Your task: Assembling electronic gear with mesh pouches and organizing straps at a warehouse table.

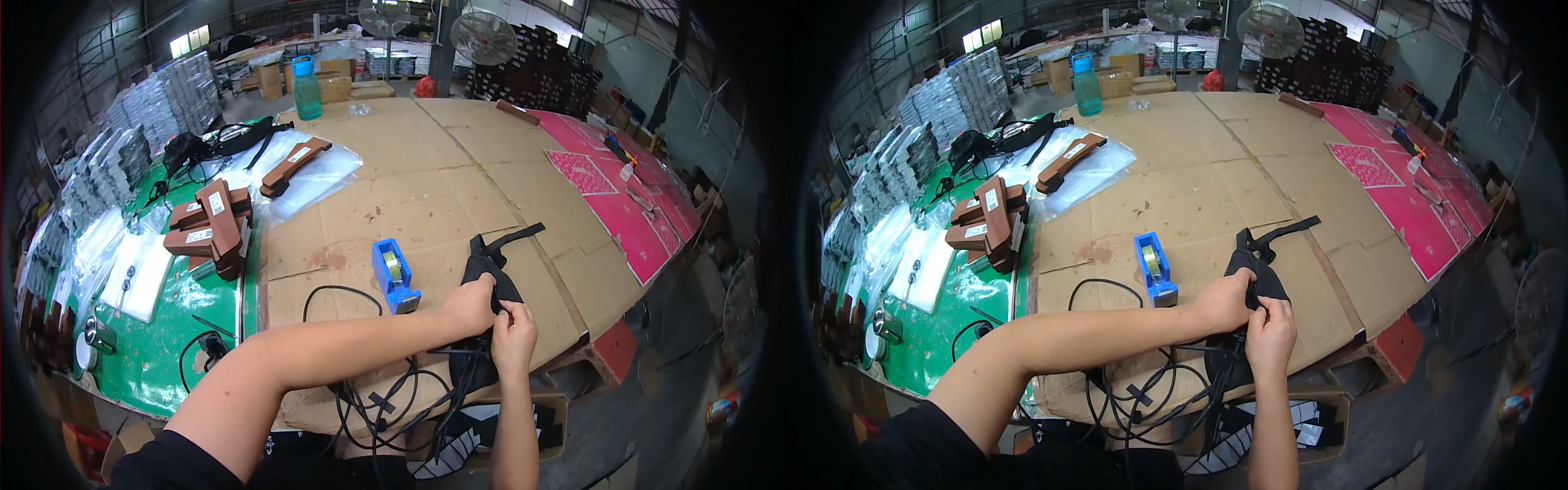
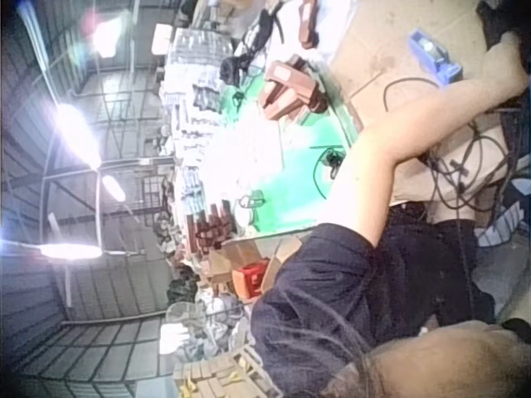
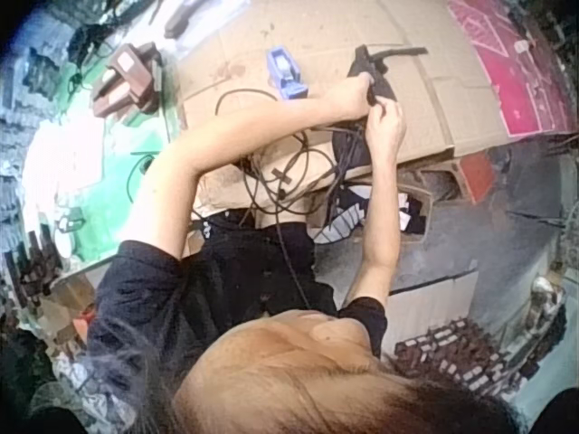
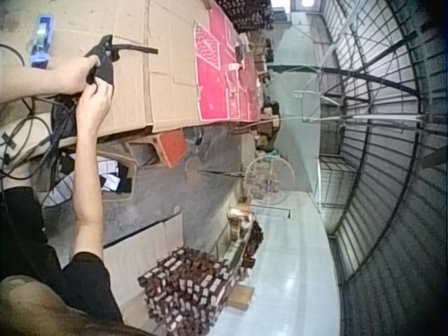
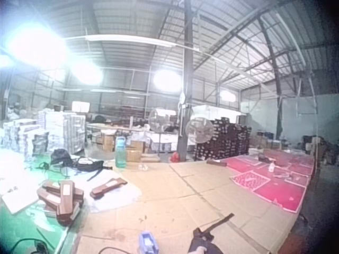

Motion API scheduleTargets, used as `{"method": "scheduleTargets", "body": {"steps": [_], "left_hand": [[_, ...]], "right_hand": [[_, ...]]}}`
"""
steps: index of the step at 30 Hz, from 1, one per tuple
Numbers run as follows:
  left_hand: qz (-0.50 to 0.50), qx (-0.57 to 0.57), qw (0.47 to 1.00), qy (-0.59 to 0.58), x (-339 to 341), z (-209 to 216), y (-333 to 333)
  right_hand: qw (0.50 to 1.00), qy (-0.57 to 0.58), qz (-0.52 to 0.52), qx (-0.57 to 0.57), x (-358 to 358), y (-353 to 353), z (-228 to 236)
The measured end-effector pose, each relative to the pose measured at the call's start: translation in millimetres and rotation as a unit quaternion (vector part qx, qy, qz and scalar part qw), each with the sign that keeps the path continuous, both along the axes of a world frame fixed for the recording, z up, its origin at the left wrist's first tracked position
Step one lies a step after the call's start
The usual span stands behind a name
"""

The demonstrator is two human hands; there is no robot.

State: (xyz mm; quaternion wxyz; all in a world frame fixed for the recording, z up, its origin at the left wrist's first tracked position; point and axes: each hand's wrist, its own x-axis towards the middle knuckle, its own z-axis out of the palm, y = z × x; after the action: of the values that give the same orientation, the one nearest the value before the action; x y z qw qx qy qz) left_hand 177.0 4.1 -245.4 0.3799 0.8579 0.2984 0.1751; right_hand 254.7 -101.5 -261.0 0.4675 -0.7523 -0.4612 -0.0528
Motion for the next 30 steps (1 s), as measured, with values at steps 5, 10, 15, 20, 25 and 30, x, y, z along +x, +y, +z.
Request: {"method": "scheduleTargets", "body": {"steps": [5, 10, 15, 20, 25, 30], "left_hand": [[-0.04, -0.1, 0.994, -0.007, -10, 3, 5], [-0.048, -0.085, 0.995, 0.022, -44, -4, 6], [-0.094, -0.019, 0.992, 0.082, -61, -1, -14], [-0.109, 0.085, 0.987, 0.084, -46, 34, -15], [-0.132, 0.06, 0.973, 0.18, -33, 33, 11], [-0.086, -0.038, 0.984, 0.154, -36, 5, 10]], "right_hand": [[0.996, 0.075, 0.038, 0.026, 3, -10, -11], [0.993, 0.114, 0.027, 0.007, -24, -26, -4], [0.998, -0.017, -0.053, -0.043, -40, -53, -13], [0.991, -0.038, -0.052, -0.115, -44, -63, -6], [0.989, -0.037, -0.051, -0.13, -42, -61, -4], [0.991, 0.014, 0.018, -0.13, -43, -65, -15]]}}
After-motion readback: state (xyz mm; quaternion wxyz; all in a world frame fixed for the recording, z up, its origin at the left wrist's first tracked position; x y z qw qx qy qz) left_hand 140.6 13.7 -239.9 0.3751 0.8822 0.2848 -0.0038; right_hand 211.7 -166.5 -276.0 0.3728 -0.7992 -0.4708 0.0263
